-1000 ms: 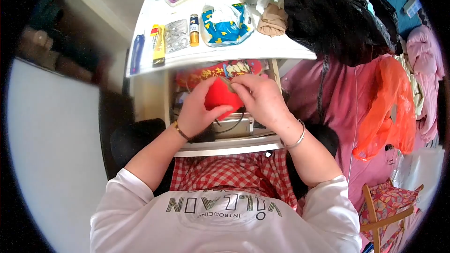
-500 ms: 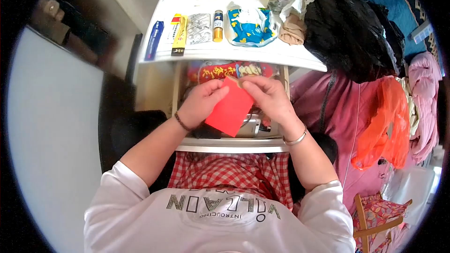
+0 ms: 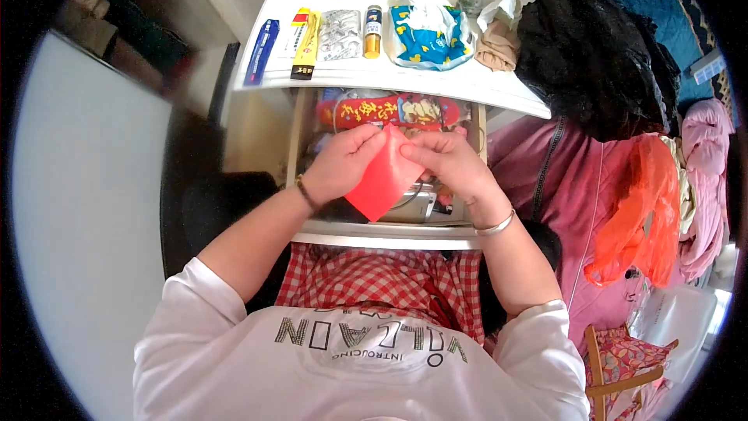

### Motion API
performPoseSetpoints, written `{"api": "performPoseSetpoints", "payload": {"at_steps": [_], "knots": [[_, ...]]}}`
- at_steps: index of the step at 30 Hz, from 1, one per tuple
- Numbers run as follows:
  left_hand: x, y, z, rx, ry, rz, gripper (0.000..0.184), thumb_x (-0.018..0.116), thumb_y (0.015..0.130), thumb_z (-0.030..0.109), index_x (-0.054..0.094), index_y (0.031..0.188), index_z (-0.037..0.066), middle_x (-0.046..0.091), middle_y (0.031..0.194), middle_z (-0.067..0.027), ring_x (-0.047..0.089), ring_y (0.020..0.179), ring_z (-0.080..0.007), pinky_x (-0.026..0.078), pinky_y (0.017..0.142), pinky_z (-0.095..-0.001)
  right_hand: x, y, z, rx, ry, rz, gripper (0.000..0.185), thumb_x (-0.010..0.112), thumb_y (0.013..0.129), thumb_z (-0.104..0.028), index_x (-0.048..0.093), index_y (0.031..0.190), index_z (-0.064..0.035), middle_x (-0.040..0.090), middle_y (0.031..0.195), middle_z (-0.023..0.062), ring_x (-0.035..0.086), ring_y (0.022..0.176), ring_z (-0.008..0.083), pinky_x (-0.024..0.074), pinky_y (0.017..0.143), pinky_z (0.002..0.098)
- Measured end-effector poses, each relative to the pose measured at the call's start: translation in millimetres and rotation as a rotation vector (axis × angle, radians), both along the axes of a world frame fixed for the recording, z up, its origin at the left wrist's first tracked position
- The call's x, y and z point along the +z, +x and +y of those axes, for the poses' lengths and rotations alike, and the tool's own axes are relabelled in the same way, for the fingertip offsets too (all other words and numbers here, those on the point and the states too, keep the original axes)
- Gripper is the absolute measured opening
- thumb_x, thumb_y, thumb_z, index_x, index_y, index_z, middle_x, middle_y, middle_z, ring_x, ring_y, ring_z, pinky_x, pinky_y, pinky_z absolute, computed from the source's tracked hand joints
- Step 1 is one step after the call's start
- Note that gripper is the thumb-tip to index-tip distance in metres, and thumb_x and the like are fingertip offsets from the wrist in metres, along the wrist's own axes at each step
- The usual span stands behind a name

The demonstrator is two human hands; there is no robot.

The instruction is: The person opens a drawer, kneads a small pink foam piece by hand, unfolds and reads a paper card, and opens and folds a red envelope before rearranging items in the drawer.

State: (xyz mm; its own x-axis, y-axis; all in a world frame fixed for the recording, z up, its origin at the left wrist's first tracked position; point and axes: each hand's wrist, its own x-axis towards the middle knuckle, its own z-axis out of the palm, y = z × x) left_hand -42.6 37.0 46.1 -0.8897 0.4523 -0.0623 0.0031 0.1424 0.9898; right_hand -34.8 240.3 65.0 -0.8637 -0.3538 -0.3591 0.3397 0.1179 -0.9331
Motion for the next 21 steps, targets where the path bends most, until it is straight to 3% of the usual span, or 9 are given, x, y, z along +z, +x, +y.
{"api": "performPoseSetpoints", "payload": {"at_steps": [7,12,14,15,17,18,20,21], "knots": [[4,-2,-2,-0.093,0.125,-0.127,0.023,0.045,0.095,0.021,0.056,0.099,0.002,0.058,0.085,-0.0003,0.052,0.078,-0.006,0.044,0.072,-0.0221,14,4,5,-0.055,-0.255,-0.315,0.02,0.063,0.084,-0.019,0.065,0.09,0.0002,0.065,0.078,0.0021,0.058,0.064,0.0061,0.0452,0.057,0.0174],[7,-4,-3,-0.168,0.127,-0.169,0.022,0.043,0.095,0.019,0.056,0.101,0.002,0.058,0.087,-0.0009,0.051,0.079,-0.0055,0.044,0.073,-0.0213,8,2,7,0.006,-0.252,-0.262,0.021,0.062,0.085,-0.02,0.066,0.091,-0.0003,0.065,0.078,0.0018,0.057,0.063,0.0052,0.0446,0.058,0.0179],[6,-2,5,-0.013,0.093,0.054,0.03,0.055,0.089,0.025,0.053,0.107,0.001,0.059,0.093,-0.0075,0.056,0.084,-0.0136,0.045,0.075,-0.0271,5,3,4,-0.011,-0.25,-0.213,0.021,0.061,0.086,-0.02,0.066,0.09,-0.0009,0.065,0.077,0.0012,0.056,0.062,0.0049,0.044,0.057,0.018],[7,0,6,-0.014,0.093,0.056,0.03,0.055,0.089,0.025,0.053,0.107,0.001,0.059,0.093,-0.0075,0.056,0.084,-0.0136,0.045,0.075,-0.0271,3,3,1,-0.066,-0.158,-0.112,0.021,0.06,0.087,-0.021,0.066,0.09,-0.0014,0.064,0.076,0.0005,0.055,0.062,0.0045,0.0435,0.057,0.0182],[16,7,8,0.137,-0.443,0.572,0.062,0.072,0.074,0.032,0.045,0.12,0.0,0.056,0.106,-0.0146,0.056,0.098,-0.0244,0.043,0.085,-0.0333,2,4,-4,-0.119,-0.063,-0.009,0.022,0.059,0.088,-0.022,0.067,0.09,-0.0018,0.064,0.076,-0.0002,0.054,0.062,0.0042,0.0429,0.057,0.0185],[18,9,9,0.139,-0.441,0.573,0.062,0.072,0.074,0.032,0.045,0.12,0.0,0.056,0.106,-0.0146,0.056,0.098,-0.0244,0.043,0.085,-0.0333,2,5,-7,-0.162,-0.049,-0.01,0.023,0.057,0.088,-0.023,0.066,0.091,-0.002,0.064,0.076,-0.0006,0.053,0.062,0.004,0.0427,0.057,0.0187],[20,15,12,0.056,-0.67,0.609,0.086,0.08,0.059,0.034,0.038,0.125,-0.002,0.052,0.113,-0.0203,0.051,0.105,-0.0335,0.04,0.091,-0.0402,0,4,-9,-0.202,-0.034,-0.011,0.024,0.056,0.089,-0.024,0.066,0.091,-0.0021,0.063,0.075,-0.001,0.053,0.062,0.0039,0.0425,0.057,0.0189],[16,16,12,0.059,-0.672,0.561,0.084,0.078,0.061,0.031,0.037,0.126,-0.002,0.049,0.116,-0.0202,0.048,0.108,-0.0343,0.037,0.094,-0.0421,-4,4,-9,-0.18,-0.051,-0.021,0.025,0.056,0.089,-0.024,0.066,0.092,-0.0022,0.062,0.073,-0.0017,0.052,0.061,0.004,0.042,0.057,0.0185]]}}
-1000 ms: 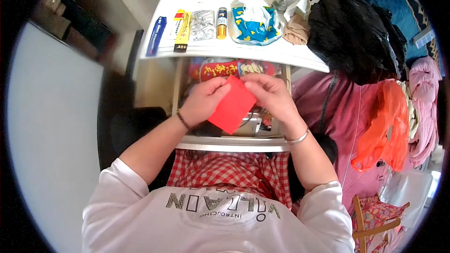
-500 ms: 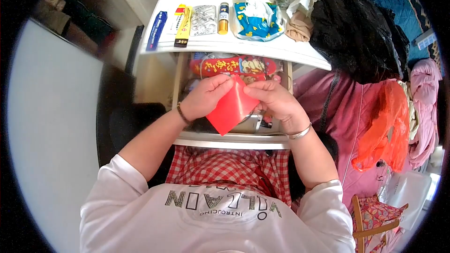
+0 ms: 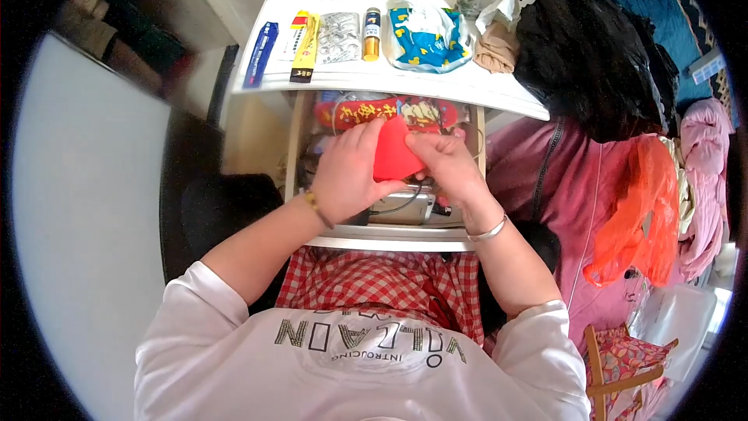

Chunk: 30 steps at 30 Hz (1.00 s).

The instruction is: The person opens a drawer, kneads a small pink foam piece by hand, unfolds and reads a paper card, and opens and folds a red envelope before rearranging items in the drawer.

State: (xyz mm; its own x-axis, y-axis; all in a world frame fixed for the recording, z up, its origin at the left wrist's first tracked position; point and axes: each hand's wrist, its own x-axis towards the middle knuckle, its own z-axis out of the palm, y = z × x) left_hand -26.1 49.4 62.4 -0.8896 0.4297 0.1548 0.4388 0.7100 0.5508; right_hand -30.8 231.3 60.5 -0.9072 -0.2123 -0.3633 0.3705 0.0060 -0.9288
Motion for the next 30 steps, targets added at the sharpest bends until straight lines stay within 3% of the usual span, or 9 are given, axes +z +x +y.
{"api": "performPoseSetpoints", "payload": {"at_steps": [3,8,11,16,20,22,25,29,30], "knots": [[-5,-1,-2,-0.04,0.046,0.11,0.081,0.077,0.063,0.027,0.036,0.126,-0.002,0.048,0.117,-0.0209,0.048,0.108,-0.0345,0.037,0.094,-0.0418,-4,-1,1,0.042,-0.038,-0.025,0.025,0.054,0.09,-0.025,0.065,0.094,-0.0021,0.062,0.073,-0.0022,0.051,0.06,0.0042,0.0413,0.057,0.0182],[-4,-4,-4,-0.098,0.118,0.107,0.077,0.075,0.063,0.02,0.035,0.125,-0.002,0.046,0.117,-0.0213,0.046,0.109,-0.0348,0.037,0.094,-0.0416,7,-4,6,0.102,-0.045,-0.03,0.023,0.055,0.089,-0.022,0.066,0.091,-0.0014,0.063,0.076,0.0006,0.053,0.062,0.0048,0.044,0.059,0.0194],[-4,-6,-5,-0.129,0.171,0.082,0.078,0.075,0.062,0.016,0.035,0.126,-0.001,0.046,0.117,-0.0214,0.046,0.109,-0.0349,0.038,0.094,-0.0406,18,-3,9,0.09,-0.034,-0.165,0.021,0.056,0.089,-0.019,0.065,0.092,-0.0002,0.063,0.078,0.0014,0.054,0.063,0.0055,0.0449,0.06,0.0196],[-3,-8,-9,-0.181,0.259,0.016,0.079,0.076,0.062,0.015,0.033,0.127,0.0,0.046,0.118,-0.0218,0.047,0.109,-0.0343,0.038,0.094,-0.0392,-5,-7,15,0.113,-0.343,-0.169,0.018,0.056,0.089,-0.016,0.063,0.094,0.0001,0.065,0.086,0.0043,0.061,0.071,0.0097,0.0479,0.066,0.0207],[-2,-8,-11,-0.199,0.3,-0.068,0.081,0.076,0.063,0.015,0.031,0.129,0.0,0.046,0.119,-0.0218,0.048,0.11,-0.0332,0.038,0.095,-0.0384,-6,-6,19,0.14,-0.382,-0.179,0.017,0.056,0.089,-0.017,0.063,0.094,-0.0013,0.065,0.087,0.0048,0.062,0.075,0.0111,0.0491,0.069,0.0222],[-1,-9,-12,-0.206,0.301,-0.075,0.082,0.076,0.063,0.015,0.03,0.13,0.001,0.046,0.119,-0.0218,0.048,0.11,-0.033,0.038,0.096,-0.0381,-8,-6,19,0.142,-0.46,-0.157,0.018,0.054,0.09,-0.015,0.061,0.099,-0.0003,0.065,0.095,0.0072,0.064,0.085,0.0168,0.0509,0.074,0.0251],[0,-9,-13,-0.218,0.324,-0.097,0.084,0.077,0.063,0.016,0.029,0.131,0.001,0.046,0.119,-0.0212,0.048,0.11,-0.0329,0.038,0.096,-0.0375,1,-4,17,0.116,-0.408,-0.167,0.018,0.057,0.089,-0.019,0.063,0.093,-0.0024,0.065,0.087,0.0039,0.062,0.076,0.011,0.0494,0.071,0.0236],[-4,-10,-12,-0.179,0.285,-0.079,0.081,0.077,0.062,0.016,0.033,0.128,0.001,0.047,0.118,-0.0208,0.048,0.109,-0.0341,0.039,0.094,-0.039,-1,-5,12,0.103,-0.336,-0.136,0.017,0.058,0.088,-0.016,0.062,0.097,-0.0018,0.064,0.083,0.0018,0.06,0.072,0.009,0.0484,0.068,0.0223],[-4,-10,-13,-0.147,0.215,-0.041,0.08,0.077,0.061,0.017,0.034,0.127,0.001,0.048,0.118,-0.0206,0.048,0.109,-0.0345,0.038,0.094,-0.0399,-5,-5,8,0.067,-0.19,0.019,0.018,0.059,0.087,-0.014,0.06,0.1,-0.0011,0.063,0.081,0.0017,0.059,0.07,0.0087,0.0479,0.066,0.0223]]}}
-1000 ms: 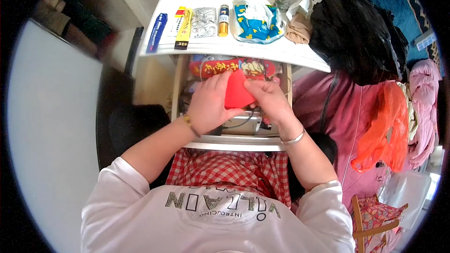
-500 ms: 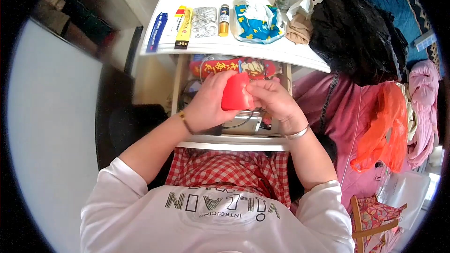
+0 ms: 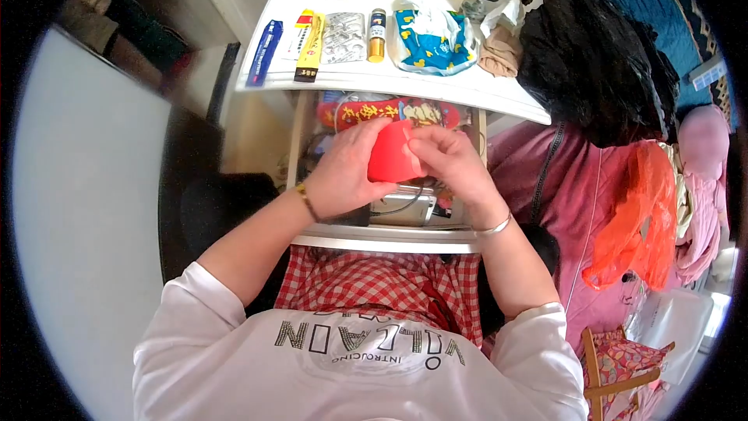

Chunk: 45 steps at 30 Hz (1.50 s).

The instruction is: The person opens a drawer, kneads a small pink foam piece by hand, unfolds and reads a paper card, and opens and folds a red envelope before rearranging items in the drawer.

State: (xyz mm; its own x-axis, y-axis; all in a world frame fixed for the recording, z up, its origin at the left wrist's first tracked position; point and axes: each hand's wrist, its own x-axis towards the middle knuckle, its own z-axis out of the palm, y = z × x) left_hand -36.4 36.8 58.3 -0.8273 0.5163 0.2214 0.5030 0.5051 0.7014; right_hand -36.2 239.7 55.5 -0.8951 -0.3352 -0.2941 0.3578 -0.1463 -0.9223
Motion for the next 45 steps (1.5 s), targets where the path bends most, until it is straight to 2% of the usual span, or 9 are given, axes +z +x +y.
{"api": "performPoseSetpoints", "payload": {"at_steps": [4,14,16,20,22,26,28,34,45], "knots": [[5,3,1,0.062,-0.081,0.049,0.077,0.076,0.062,0.02,0.037,0.125,0.001,0.049,0.117,-0.0199,0.048,0.109,-0.0343,0.037,0.094,-0.0413,11,7,-11,-0.085,0.477,0.502,0.027,0.061,0.083,-0.004,0.054,0.11,-0.0017,0.063,0.082,0.0041,0.059,0.073,0.0088,0.047,0.066,0.0213],[8,6,6,0.133,-0.132,0.104,0.075,0.076,0.061,0.022,0.038,0.123,0.001,0.05,0.111,-0.018,0.048,0.105,-0.0331,0.036,0.089,-0.0415,4,8,-14,-0.054,0.798,0.97,0.03,0.065,0.079,-0.003,0.054,0.106,-0.0032,0.06,0.078,0.0051,0.056,0.068,0.0094,0.0464,0.063,0.0229],[8,6,6,0.131,-0.126,0.109,0.074,0.076,0.061,0.022,0.039,0.122,0.002,0.05,0.109,-0.0176,0.048,0.104,-0.033,0.037,0.089,-0.0414,7,10,-13,-0.008,0.718,0.633,0.03,0.064,0.079,-0.002,0.054,0.107,-0.003,0.06,0.077,0.0056,0.056,0.069,0.0092,0.0464,0.063,0.023],[8,6,7,0.134,-0.114,0.135,0.071,0.075,0.061,0.021,0.04,0.12,0.003,0.05,0.108,-0.0169,0.049,0.103,-0.0326,0.037,0.088,-0.0413,6,10,-19,-0.118,0.489,0.539,0.03,0.065,0.076,-0.006,0.054,0.104,-0.0034,0.058,0.072,0.0107,0.058,0.063,0.0206,0.0476,0.059,0.0299],[7,6,7,0.136,-0.11,0.135,0.071,0.075,0.061,0.02,0.04,0.119,0.003,0.05,0.107,-0.0168,0.049,0.103,-0.0325,0.037,0.088,-0.0413,9,12,-20,-0.139,0.638,0.637,0.032,0.065,0.076,-0.006,0.054,0.106,-0.0027,0.058,0.071,0.0083,0.056,0.061,0.0158,0.0465,0.059,0.0261],[6,6,8,0.144,-0.106,0.146,0.071,0.075,0.06,0.019,0.04,0.119,0.003,0.05,0.107,-0.0168,0.049,0.103,-0.0327,0.037,0.088,-0.0414,10,11,-18,-0.119,0.596,0.554,0.028,0.062,0.079,-0.004,0.054,0.106,-0.0017,0.061,0.076,0.0058,0.057,0.065,0.0107,0.0459,0.061,0.0225],[6,7,8,0.144,-0.103,0.144,0.071,0.075,0.06,0.019,0.039,0.119,0.003,0.05,0.107,-0.0168,0.049,0.103,-0.0328,0.037,0.088,-0.0414,3,6,-14,-0.092,0.308,0.32,0.022,0.059,0.082,-0.003,0.056,0.103,0.0003,0.063,0.082,0.0038,0.057,0.071,0.0069,0.0455,0.064,0.0203],[4,7,9,0.117,-0.115,0.137,0.072,0.075,0.06,0.017,0.038,0.12,0.003,0.05,0.108,-0.0171,0.048,0.103,-0.0328,0.036,0.089,-0.0415,33,9,-15,-0.071,0.309,0.049,0.019,0.059,0.083,-0.002,0.058,0.101,0.0012,0.063,0.084,0.0022,0.056,0.073,0.0055,0.0453,0.065,0.0192],[3,7,11,0.089,-0.063,0.162,0.074,0.077,0.061,0.019,0.037,0.122,0.003,0.049,0.11,-0.0181,0.047,0.105,-0.0335,0.035,0.092,-0.0421,6,3,-3,-0.075,0.074,-0.048,0.013,0.064,0.079,-0.004,0.062,0.092,-0.0015,0.063,0.083,-0.0001,0.054,0.068,0.0037,0.042,0.06,0.017]]}}
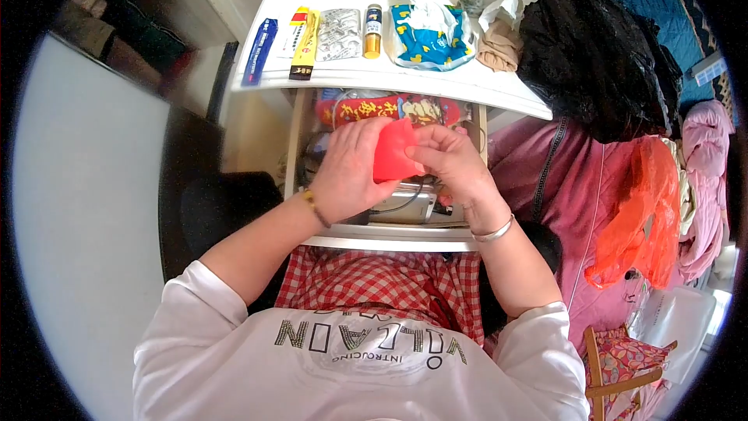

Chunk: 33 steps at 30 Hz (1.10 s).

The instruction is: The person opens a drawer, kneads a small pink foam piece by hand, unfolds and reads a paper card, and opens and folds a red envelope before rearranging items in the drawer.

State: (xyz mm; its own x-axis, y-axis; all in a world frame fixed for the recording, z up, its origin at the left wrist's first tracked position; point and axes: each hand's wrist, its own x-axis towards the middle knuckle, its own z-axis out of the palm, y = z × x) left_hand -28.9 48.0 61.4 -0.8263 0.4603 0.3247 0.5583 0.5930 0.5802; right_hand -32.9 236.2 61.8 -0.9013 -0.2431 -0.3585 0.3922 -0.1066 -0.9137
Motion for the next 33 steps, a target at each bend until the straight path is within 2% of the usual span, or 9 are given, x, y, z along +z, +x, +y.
{"api": "performPoseSetpoints", "payload": {"at_steps": [8,10,14,16,18,24,28,31,33], "knots": [[-1,1,-2,0.018,-0.048,-0.003,0.08,0.078,0.06,0.02,0.035,0.125,0.002,0.048,0.114,-0.0185,0.047,0.107,-0.0335,0.036,0.093,-0.0417,2,0,-3,-0.067,-0.156,-0.128,0.014,0.062,0.084,-0.009,0.064,0.095,0.0,0.063,0.08,-0.0004,0.055,0.069,0.0044,0.044,0.062,0.0188],[0,2,-1,0.037,-0.068,-0.016,0.082,0.079,0.059,0.02,0.034,0.126,0.002,0.048,0.115,-0.0187,0.048,0.107,-0.0337,0.037,0.092,-0.0414,1,3,-3,0.0,0.151,0.192,0.016,0.058,0.087,-0.012,0.064,0.095,0.002,0.063,0.078,0.0,0.055,0.069,0.0044,0.0448,0.064,0.0193],[0,-5,-5,0.047,0.128,-0.317,0.054,0.07,0.074,0.018,0.045,0.117,0.0,0.058,0.103,-0.0146,0.058,0.093,-0.0223,0.046,0.081,-0.0328,-2,3,-6,-0.01,0.391,0.437,0.019,0.057,0.088,-0.014,0.063,0.094,0.0027,0.063,0.077,0.0007,0.054,0.068,0.0036,0.044,0.061,0.019],[-8,-19,-14,-0.043,0.441,-0.66,0.021,0.055,0.089,0.013,0.054,0.104,-0.002,0.064,0.092,-0.0063,0.059,0.083,-0.0095,0.048,0.073,-0.0236,3,-2,0,0.001,0.154,0.159,0.017,0.057,0.088,-0.014,0.064,0.093,0.0015,0.063,0.076,0.0006,0.053,0.066,0.0041,0.0427,0.058,0.0189],[-17,-22,-20,-0.014,0.698,-0.864,0.017,0.054,0.089,0.009,0.054,0.104,-0.001,0.063,0.095,-0.0048,0.059,0.084,-0.0091,0.048,0.075,-0.0234,3,-5,0,-0.031,0.144,0.085,0.016,0.058,0.088,-0.013,0.063,0.094,0.0006,0.061,0.073,-0.0003,0.051,0.063,0.0043,0.0411,0.056,0.0184],[-20,-21,-21,-0.051,0.819,-1.091,0.019,0.055,0.088,0.008,0.055,0.104,-0.002,0.063,0.094,-0.006,0.059,0.081,-0.0095,0.048,0.073,-0.0236,2,-8,5,0.007,0.18,0.052,0.016,0.058,0.088,-0.015,0.063,0.095,-0.0017,0.059,0.069,-0.0017,0.05,0.057,0.0035,0.0395,0.053,0.0171],[-21,-18,-19,-0.064,0.784,-1.097,0.023,0.056,0.086,0.007,0.055,0.107,-0.002,0.063,0.094,-0.0068,0.059,0.084,-0.011,0.048,0.076,-0.025,-1,-11,11,-0.112,0.106,0.02,0.014,0.059,0.088,-0.017,0.063,0.092,-0.0044,0.062,0.069,0.0008,0.051,0.056,0.0052,0.0393,0.048,0.0181],[-42,-23,-24,0.022,0.584,-0.791,0.028,0.054,0.085,0.005,0.051,0.113,-0.002,0.061,0.102,-0.0101,0.059,0.092,-0.0144,0.048,0.079,-0.0282,9,-7,9,-0.119,0.007,-0.047,0.013,0.056,0.089,-0.013,0.063,0.091,-0.0023,0.065,0.08,0.0056,0.052,0.059,0.0074,0.0396,0.05,0.0186],[-40,-24,-22,0.279,0.985,-0.976,0.029,0.05,0.085,0.001,0.05,0.114,0.0,0.059,0.109,-0.0113,0.056,0.103,-0.0186,0.046,0.089,-0.0325,11,-5,9,-0.043,-0.015,0.119,0.014,0.049,0.086,-0.002,0.063,0.086,0.0004,0.064,0.091,0.0071,0.053,0.064,0.0086,0.0409,0.052,0.0194]]}}
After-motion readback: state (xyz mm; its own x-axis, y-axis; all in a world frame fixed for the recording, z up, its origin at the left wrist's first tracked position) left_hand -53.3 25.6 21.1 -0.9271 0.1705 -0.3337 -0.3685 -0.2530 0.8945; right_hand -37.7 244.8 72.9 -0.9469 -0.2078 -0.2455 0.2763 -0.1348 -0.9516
